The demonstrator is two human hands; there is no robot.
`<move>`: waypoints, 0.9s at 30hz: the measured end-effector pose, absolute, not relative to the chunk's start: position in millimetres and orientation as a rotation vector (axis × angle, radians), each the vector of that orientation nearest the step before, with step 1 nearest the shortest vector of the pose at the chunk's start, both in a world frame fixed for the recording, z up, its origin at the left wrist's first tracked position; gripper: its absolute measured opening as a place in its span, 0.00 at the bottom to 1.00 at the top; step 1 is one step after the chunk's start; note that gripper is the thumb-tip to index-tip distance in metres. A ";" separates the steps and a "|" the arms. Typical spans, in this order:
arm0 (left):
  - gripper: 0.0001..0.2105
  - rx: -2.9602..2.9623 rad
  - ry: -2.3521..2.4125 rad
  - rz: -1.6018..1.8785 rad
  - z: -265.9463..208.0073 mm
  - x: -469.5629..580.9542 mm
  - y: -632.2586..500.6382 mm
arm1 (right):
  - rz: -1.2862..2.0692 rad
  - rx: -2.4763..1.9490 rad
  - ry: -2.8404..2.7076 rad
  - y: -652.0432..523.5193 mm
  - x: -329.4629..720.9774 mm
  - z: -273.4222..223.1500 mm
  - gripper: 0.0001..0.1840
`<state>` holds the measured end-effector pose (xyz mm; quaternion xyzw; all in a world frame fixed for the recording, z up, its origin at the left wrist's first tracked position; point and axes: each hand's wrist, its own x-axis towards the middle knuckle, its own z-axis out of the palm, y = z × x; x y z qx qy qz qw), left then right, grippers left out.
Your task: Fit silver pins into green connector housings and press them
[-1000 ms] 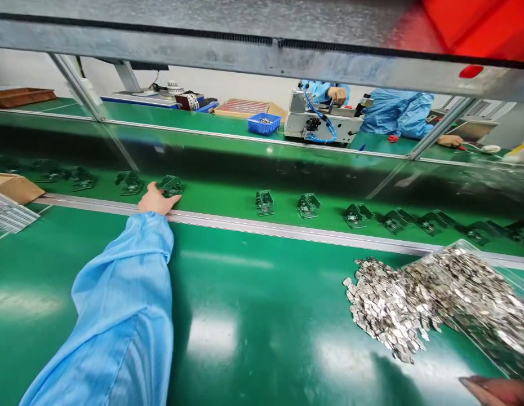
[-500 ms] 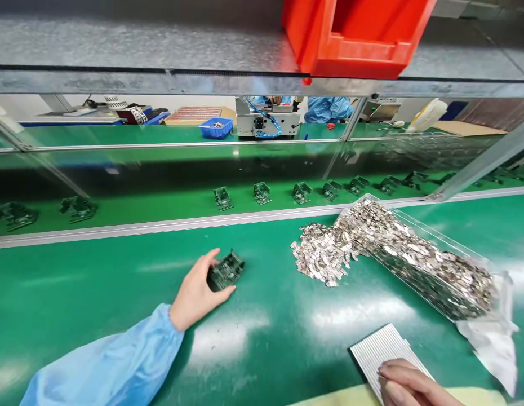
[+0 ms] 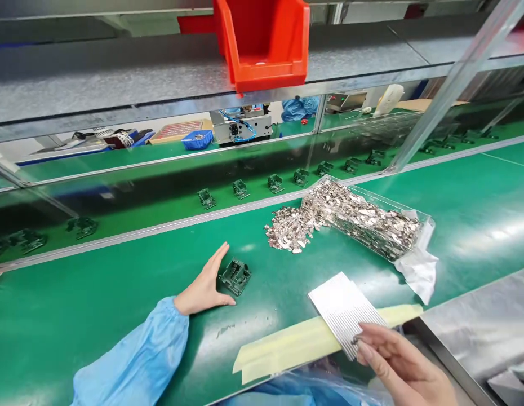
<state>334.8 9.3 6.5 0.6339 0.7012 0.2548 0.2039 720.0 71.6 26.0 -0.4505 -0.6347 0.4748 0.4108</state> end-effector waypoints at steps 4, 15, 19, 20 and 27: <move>0.45 1.826 1.886 0.605 7.9 332.6 24.9 | 1.362 -1.237 -1.382 61.3 710.1 30.8 0.15; 0.33 1.317 1.647 1.257 1.7 450.8 33.2 | 1.305 -1.140 -1.322 62.2 707.8 21.1 0.14; 0.32 1.306 1.237 1.143 10.3 502.3 47.5 | 1.184 -1.157 -1.396 59.4 716.0 20.5 0.13; 0.31 1.301 1.172 1.137 10.0 510.1 50.0 | 1.160 -1.166 -1.407 57.8 717.8 19.8 0.12; 0.28 1.159 0.998 1.085 0.0 523.9 50.5 | 1.051 -1.241 -1.509 48.2 708.7 14.5 0.08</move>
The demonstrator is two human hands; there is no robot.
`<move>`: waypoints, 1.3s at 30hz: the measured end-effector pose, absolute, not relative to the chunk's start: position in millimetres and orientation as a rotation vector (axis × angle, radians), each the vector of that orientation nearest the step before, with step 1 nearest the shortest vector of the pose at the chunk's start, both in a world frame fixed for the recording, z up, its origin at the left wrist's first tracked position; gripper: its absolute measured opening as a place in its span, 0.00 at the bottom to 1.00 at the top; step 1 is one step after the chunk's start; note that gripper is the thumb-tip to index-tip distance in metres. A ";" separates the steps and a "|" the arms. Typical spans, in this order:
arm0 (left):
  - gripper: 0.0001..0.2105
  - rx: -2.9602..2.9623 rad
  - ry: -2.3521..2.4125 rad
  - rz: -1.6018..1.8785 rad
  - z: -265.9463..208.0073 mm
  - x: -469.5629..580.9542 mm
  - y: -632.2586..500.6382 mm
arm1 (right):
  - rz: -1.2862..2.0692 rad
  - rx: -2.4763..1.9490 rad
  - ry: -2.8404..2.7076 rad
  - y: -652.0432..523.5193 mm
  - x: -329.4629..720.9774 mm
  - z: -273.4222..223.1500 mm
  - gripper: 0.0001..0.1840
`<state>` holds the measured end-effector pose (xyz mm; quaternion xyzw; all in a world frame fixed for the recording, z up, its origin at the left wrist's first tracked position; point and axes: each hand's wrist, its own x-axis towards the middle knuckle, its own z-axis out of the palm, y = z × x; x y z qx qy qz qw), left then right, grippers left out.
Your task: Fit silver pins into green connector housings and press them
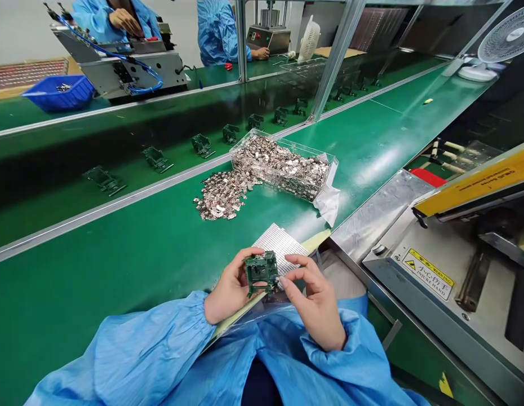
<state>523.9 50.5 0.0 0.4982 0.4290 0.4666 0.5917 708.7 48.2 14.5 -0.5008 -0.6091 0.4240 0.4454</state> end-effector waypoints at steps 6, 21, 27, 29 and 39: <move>0.26 1.169 0.993 1.066 2.7 524.3 48.9 | 0.957 -1.188 -1.631 49.4 692.4 7.9 0.06; 0.23 1.476 1.040 0.987 -8.2 521.3 41.4 | 0.859 -1.223 -1.597 48.0 688.4 1.4 0.06; 0.17 1.498 1.144 1.041 -11.3 523.0 38.1 | 0.968 -1.188 -1.556 46.4 688.5 -0.8 0.05; 0.16 1.470 1.151 1.069 -10.1 524.7 37.0 | 1.027 -1.189 -1.508 45.3 687.9 -2.5 0.03; 0.15 1.369 1.125 1.101 -8.4 526.5 35.9 | 1.284 -1.135 -1.197 46.3 680.2 1.9 0.07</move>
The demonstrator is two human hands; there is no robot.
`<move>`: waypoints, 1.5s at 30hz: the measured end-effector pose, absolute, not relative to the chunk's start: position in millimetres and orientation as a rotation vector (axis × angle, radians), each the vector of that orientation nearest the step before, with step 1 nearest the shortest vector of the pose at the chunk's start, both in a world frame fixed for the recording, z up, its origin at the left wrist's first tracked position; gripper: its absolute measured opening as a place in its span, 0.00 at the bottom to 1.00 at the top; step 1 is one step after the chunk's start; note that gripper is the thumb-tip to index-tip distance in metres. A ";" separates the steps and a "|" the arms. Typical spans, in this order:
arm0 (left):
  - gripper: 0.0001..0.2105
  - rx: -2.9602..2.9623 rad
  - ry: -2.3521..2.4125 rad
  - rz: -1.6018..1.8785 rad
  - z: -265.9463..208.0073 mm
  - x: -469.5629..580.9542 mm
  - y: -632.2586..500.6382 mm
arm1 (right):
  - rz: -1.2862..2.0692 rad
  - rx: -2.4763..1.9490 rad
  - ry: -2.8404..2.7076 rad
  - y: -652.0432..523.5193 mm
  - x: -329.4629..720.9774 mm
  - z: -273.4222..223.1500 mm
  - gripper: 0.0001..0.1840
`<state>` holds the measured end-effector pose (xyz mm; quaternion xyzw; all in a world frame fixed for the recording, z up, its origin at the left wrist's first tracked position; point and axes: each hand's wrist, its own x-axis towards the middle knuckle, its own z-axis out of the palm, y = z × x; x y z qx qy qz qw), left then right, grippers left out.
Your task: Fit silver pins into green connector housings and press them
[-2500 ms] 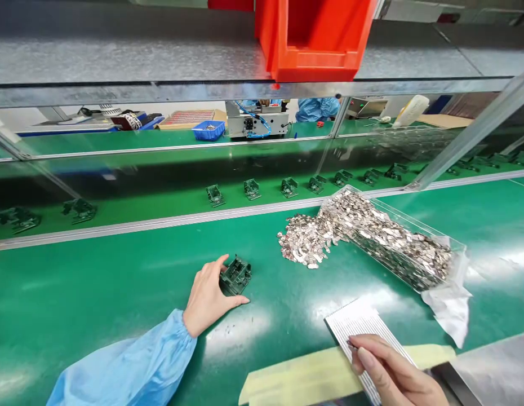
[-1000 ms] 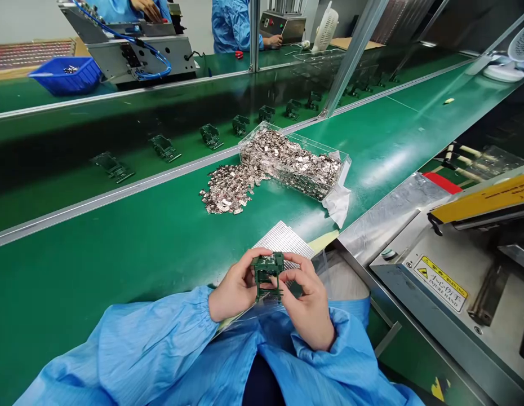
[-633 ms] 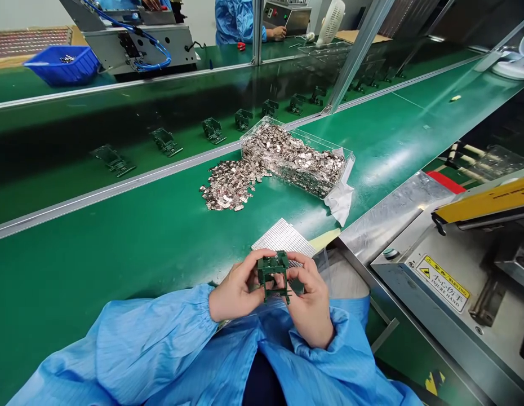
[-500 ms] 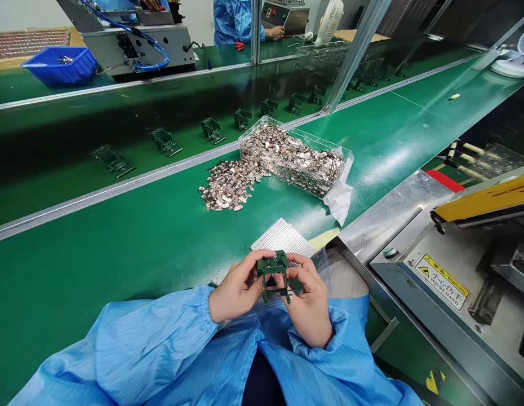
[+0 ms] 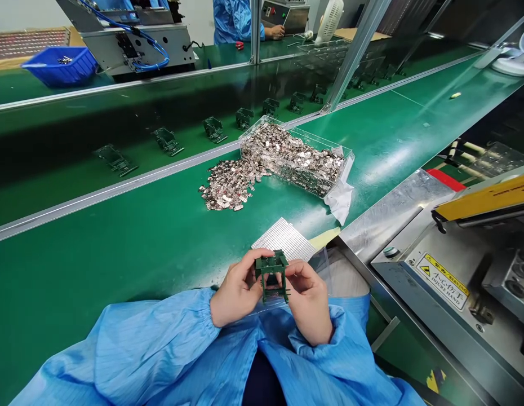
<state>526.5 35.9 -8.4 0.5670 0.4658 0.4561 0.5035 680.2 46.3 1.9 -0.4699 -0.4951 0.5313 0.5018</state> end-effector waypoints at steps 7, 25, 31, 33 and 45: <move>0.14 1.285 1.103 1.091 0.8 528.5 36.6 | 1.276 -1.145 -1.182 45.2 679.2 7.0 0.09; 0.17 1.328 1.179 1.101 6.2 530.8 33.0 | 1.369 -1.123 -1.066 39.8 676.1 8.0 0.17; 0.16 1.302 1.160 1.077 14.3 545.5 25.5 | 1.350 -1.104 -1.041 27.1 682.8 7.2 0.18; 0.17 1.308 1.132 1.077 15.2 549.0 23.2 | 1.355 -1.121 -1.034 24.0 688.7 5.6 0.18; 0.19 1.339 1.205 1.360 -3.8 530.8 110.5 | 1.581 -1.189 -0.680 48.1 734.0 -46.4 0.24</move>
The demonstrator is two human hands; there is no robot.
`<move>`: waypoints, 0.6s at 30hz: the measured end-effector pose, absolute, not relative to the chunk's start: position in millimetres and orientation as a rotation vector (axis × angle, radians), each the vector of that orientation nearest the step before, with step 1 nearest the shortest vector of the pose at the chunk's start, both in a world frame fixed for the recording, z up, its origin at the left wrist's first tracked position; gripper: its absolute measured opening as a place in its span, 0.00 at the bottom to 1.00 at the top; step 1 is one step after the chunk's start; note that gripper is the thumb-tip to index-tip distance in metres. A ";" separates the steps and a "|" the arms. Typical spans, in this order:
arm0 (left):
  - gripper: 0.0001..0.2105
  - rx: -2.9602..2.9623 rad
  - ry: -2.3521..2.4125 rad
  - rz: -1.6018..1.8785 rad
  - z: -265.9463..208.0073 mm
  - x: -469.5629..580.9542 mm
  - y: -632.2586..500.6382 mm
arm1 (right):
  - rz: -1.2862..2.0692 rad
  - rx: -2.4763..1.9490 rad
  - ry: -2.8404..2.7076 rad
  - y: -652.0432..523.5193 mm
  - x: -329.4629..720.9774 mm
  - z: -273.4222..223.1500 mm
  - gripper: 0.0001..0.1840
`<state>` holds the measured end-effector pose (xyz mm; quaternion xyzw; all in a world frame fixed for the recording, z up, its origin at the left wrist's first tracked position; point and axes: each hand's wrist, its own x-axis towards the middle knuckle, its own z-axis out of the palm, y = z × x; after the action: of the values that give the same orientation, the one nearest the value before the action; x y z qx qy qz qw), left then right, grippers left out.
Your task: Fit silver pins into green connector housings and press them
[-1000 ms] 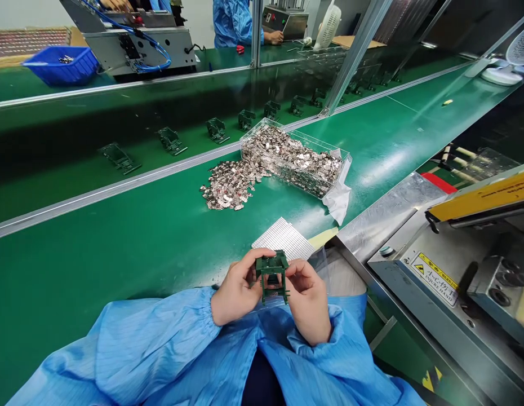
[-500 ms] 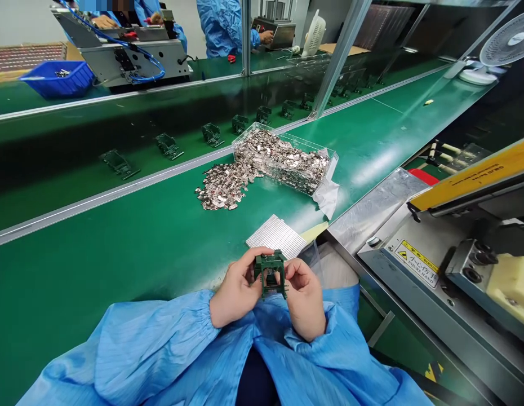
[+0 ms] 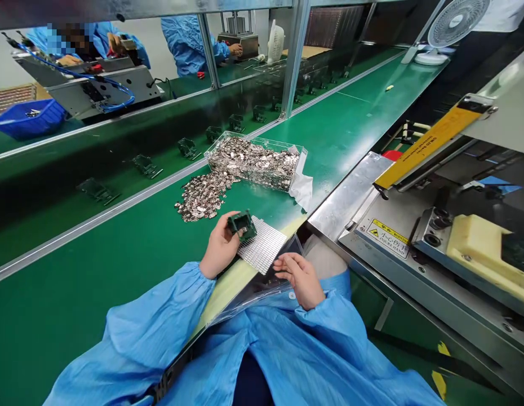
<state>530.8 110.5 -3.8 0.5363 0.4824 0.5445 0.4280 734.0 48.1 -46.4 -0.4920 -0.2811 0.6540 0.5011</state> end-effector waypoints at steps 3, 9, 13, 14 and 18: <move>0.20 1.342 1.167 1.296 -3.3 538.7 108.4 | 1.740 -1.067 -0.588 53.1 724.2 -44.9 0.24; 0.20 1.259 1.095 1.223 -8.4 550.0 85.8 | 1.749 -0.994 -0.545 51.9 720.6 -39.9 0.28; 0.19 0.808 0.962 1.260 -2.2 549.8 87.1 | 1.591 -1.041 -0.723 45.9 727.5 -32.1 0.25; 0.16 0.693 0.922 1.259 2.8 547.2 90.2 | 1.539 -1.065 -0.815 46.9 729.5 -27.4 0.23; 0.07 0.445 0.811 1.322 25.8 527.4 107.6 | 1.288 -1.105 -1.320 66.7 734.7 -2.9 0.15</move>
<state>527.4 107.6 25.8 0.1992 0.3628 0.5916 0.6919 734.7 66.7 -2.9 -0.4521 -0.5399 0.5270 0.4758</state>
